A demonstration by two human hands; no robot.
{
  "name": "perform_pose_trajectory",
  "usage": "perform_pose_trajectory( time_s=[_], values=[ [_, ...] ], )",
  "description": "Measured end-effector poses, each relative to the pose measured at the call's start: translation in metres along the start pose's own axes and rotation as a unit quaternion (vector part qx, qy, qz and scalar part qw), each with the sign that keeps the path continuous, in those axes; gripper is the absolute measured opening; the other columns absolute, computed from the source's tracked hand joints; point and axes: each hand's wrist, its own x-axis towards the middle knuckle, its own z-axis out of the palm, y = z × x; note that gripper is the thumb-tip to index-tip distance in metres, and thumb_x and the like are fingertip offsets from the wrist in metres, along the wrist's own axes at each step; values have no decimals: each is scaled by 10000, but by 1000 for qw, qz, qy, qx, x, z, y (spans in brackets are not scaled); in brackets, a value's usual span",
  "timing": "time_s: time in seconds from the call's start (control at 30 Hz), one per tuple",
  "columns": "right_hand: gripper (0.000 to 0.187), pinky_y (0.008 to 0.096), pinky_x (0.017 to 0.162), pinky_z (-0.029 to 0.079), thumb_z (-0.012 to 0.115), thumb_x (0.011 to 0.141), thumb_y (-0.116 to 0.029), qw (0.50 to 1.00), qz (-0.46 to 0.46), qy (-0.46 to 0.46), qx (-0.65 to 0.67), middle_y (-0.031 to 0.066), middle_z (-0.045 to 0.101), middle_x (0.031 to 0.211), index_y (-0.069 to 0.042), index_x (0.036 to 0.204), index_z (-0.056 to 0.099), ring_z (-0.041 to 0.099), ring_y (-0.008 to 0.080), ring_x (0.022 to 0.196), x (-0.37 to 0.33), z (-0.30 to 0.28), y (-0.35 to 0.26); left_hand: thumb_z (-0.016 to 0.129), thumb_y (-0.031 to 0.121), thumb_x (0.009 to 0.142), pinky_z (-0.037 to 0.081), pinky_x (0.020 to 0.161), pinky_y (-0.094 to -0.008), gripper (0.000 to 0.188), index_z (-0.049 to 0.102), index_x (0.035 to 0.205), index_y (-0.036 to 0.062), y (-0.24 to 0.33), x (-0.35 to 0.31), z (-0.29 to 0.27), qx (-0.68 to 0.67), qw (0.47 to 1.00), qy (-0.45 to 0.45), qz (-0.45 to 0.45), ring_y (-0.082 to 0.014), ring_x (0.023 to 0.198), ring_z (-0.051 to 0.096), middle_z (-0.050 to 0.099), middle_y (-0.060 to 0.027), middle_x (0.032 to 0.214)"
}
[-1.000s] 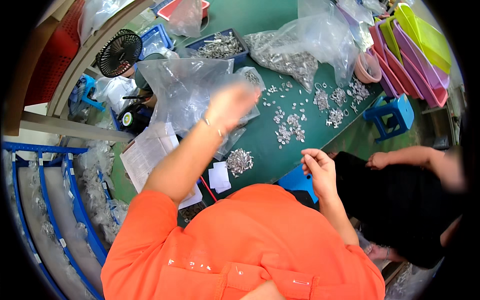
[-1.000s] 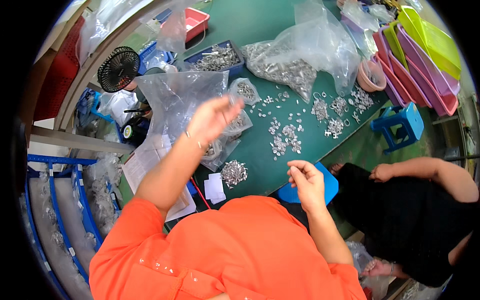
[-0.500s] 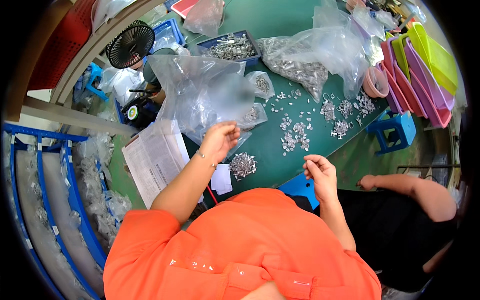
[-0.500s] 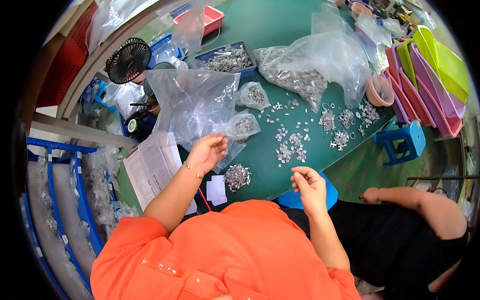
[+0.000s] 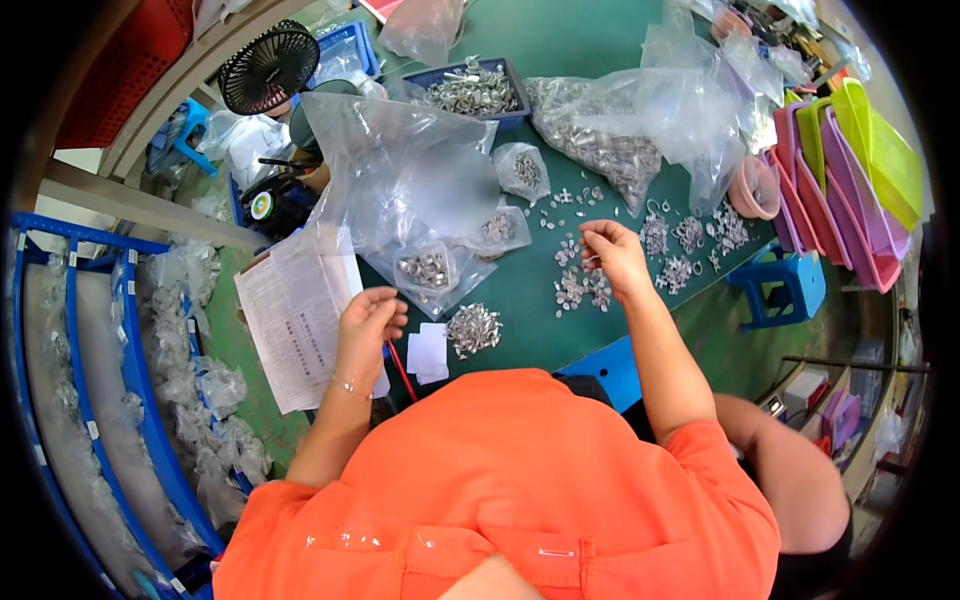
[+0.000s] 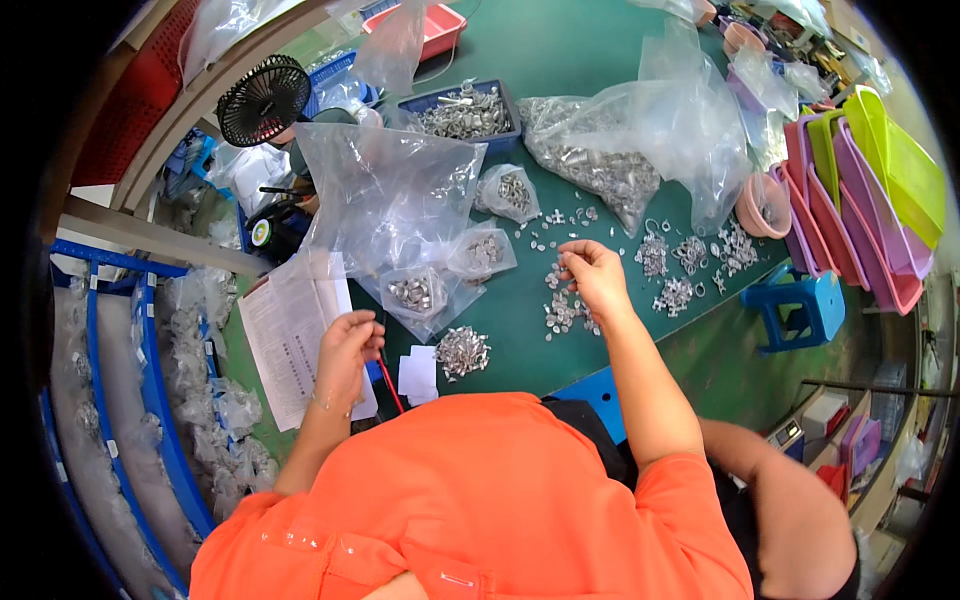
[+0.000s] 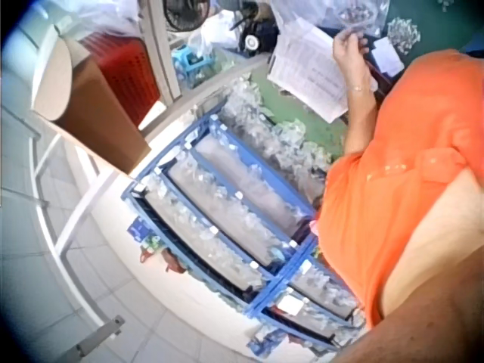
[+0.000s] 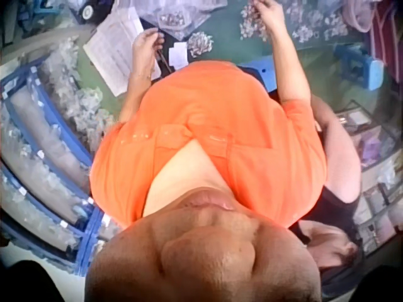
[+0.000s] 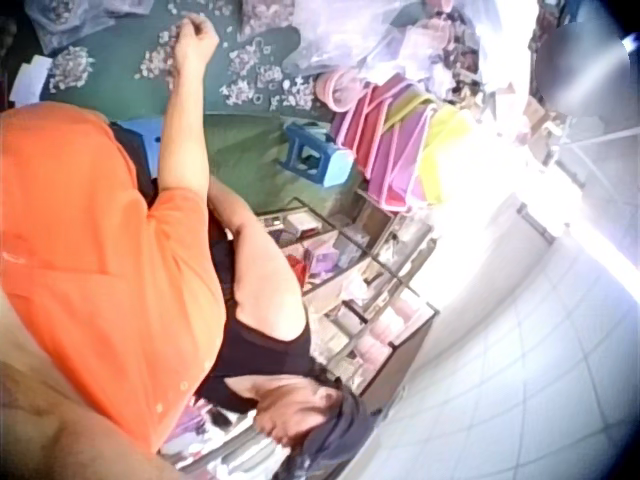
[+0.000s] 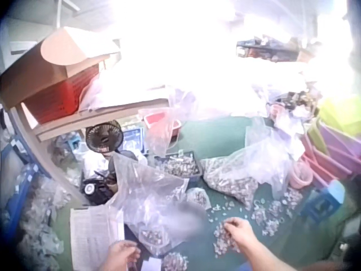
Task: The person sorts small silver metal parts on a green table, picking them up by hand and placing them into piles or plastic bags. They occasionally move bags and papers aside to access the workspace.
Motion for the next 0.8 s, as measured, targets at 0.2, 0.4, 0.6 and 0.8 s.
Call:
perform_pose_trajectory(
  time_s=[0.2, 0.4, 0.6, 0.8],
  values=[
    [301, 268, 644, 511, 642, 811, -128, 960, -124, 41, -247, 121, 648, 922, 11, 1077, 613, 640, 207, 761, 86, 24, 38, 546, 90, 921, 492, 612, -239, 188, 545, 1095, 18, -19, -13, -14, -11, 999, -9, -29, -131, 741, 615, 644, -82, 903],
    [319, 342, 580, 526, 642, 792, -65, 967, 173, 126, -139, 138, 627, 921, 21, 1090, 566, 629, 224, 723, 179, 77, 50, 538, 65, 923, 493, 627, -240, 160, 567, 1073, 18, -13, 6, -26, -15, 998, -34, -46, -128, 740, 616, 653, -85, 910],
    [204, 340, 494, 540, 673, 823, -85, 988, 137, 77, 15, 110, 627, 770, 0, 965, 555, 620, 212, 600, 183, 86, 6, 541, 53, 921, 492, 615, -231, 134, 584, 1041, 12, -27, 10, -35, -69, 994, -34, -83, -124, 722, 617, 662, -83, 888],
    [174, 349, 469, 547, 687, 819, -71, 985, 114, 31, -129, 132, 624, 705, 14, 910, 566, 629, 210, 558, 189, 68, -5, 542, 60, 924, 494, 610, -235, 128, 580, 1039, 18, -23, 14, -26, -65, 994, -19, -82, -125, 724, 616, 656, -81, 896]
  ],
)
